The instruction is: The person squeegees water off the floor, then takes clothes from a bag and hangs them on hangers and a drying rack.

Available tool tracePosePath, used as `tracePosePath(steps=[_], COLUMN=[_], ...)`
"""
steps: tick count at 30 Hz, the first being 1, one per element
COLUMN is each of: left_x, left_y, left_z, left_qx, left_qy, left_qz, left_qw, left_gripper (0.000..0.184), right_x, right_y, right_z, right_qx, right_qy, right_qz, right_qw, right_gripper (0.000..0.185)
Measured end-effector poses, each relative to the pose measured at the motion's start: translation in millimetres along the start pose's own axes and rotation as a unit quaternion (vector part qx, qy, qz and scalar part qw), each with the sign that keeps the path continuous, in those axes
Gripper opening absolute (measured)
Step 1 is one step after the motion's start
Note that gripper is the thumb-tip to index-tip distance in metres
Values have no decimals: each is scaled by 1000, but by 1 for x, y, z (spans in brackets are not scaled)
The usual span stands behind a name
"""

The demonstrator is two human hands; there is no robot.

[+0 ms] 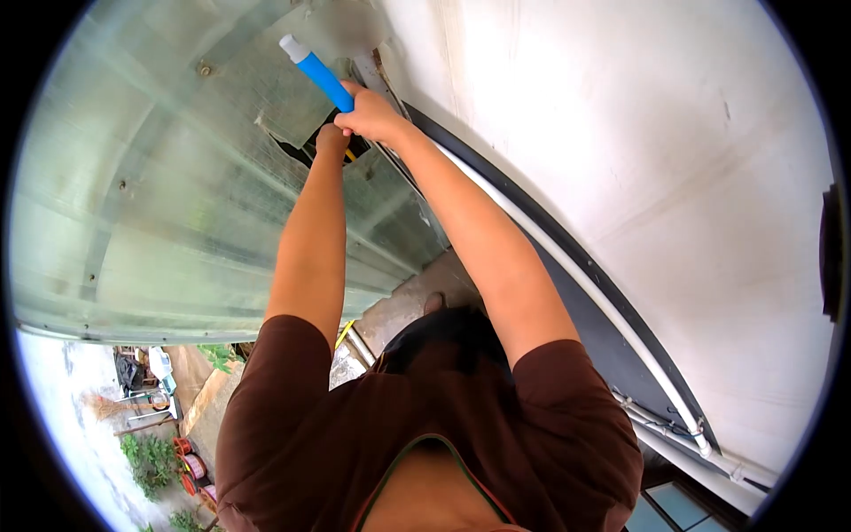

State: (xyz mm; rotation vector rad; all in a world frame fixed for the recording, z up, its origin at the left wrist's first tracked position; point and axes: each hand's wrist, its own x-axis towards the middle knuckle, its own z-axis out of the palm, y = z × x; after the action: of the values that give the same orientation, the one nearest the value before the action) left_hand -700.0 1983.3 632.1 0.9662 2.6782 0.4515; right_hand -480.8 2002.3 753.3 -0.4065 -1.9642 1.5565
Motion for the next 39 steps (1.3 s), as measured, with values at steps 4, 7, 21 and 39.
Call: tracePosePath(steps=[4, 7, 21, 39], left_x=[40, 66, 101, 135], left_y=[-10, -10, -23, -25], left_z=[14, 28, 60, 71], left_qx=[16, 23, 44, 34], left_qy=[5, 0, -16, -2], left_qz=[0, -5, 2, 14], left_qw=[1000, 1000, 999, 999], left_gripper=[40, 39, 34, 28], right_x=[24, 16, 16, 10], right_y=[0, -11, -10, -9], right_z=[2, -6, -8, -8], right_qx=[-12, -19, 24, 45], right_qy=[-20, -31, -18, -10], right_qz=[-22, -15, 18, 1], right_qw=[999, 999, 999, 999], right_gripper=[72, 73, 65, 59])
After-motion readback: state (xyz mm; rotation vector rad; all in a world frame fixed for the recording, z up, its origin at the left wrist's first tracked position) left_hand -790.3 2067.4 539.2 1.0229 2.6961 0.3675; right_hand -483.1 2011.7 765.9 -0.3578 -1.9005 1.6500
